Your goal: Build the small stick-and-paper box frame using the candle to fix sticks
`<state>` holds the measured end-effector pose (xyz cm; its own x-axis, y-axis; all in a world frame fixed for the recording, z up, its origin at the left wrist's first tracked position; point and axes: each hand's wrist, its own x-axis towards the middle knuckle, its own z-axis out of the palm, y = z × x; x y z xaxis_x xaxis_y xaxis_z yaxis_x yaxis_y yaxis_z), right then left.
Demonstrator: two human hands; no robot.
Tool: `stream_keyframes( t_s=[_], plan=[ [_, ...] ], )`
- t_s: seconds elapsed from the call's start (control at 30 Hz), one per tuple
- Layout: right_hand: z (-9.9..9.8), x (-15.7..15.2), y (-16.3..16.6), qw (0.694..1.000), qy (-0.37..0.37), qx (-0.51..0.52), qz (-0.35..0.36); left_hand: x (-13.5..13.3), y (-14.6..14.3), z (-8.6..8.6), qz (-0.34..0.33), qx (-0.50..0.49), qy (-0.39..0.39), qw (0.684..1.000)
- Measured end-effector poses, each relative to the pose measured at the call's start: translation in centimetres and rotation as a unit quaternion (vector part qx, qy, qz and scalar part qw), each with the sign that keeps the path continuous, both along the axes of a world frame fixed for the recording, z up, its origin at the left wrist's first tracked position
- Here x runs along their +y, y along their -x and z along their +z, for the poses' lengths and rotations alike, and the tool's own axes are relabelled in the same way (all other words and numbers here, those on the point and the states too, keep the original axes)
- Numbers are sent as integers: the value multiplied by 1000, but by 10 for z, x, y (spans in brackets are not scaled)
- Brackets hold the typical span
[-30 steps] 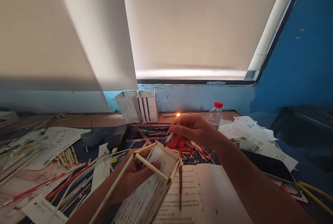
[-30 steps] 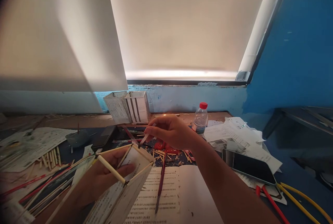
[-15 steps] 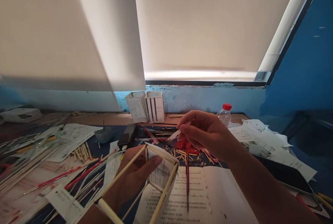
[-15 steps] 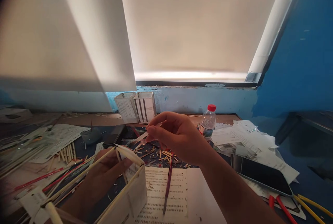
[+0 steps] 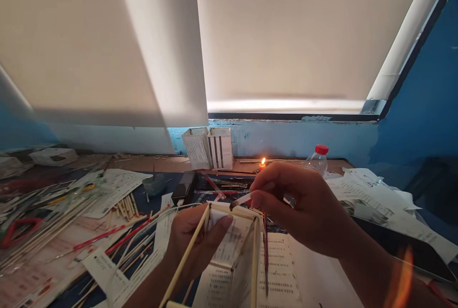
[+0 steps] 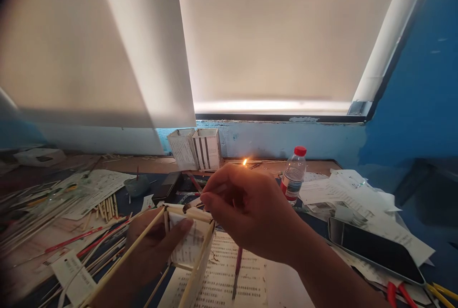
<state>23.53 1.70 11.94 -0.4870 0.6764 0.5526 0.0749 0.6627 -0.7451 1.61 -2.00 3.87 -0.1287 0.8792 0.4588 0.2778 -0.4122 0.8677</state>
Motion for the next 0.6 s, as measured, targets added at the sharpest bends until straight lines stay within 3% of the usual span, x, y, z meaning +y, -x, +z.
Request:
stream_keyframes(
  t_s=[0.3,0.6],
  plan=[
    [3,0,-4,990,-124,-44,-47,0,0,8,3,16,10,1000],
    [2,3,-7,987,-138,-64,-43,3,2,5,-14,6,31,999]
  ],
)
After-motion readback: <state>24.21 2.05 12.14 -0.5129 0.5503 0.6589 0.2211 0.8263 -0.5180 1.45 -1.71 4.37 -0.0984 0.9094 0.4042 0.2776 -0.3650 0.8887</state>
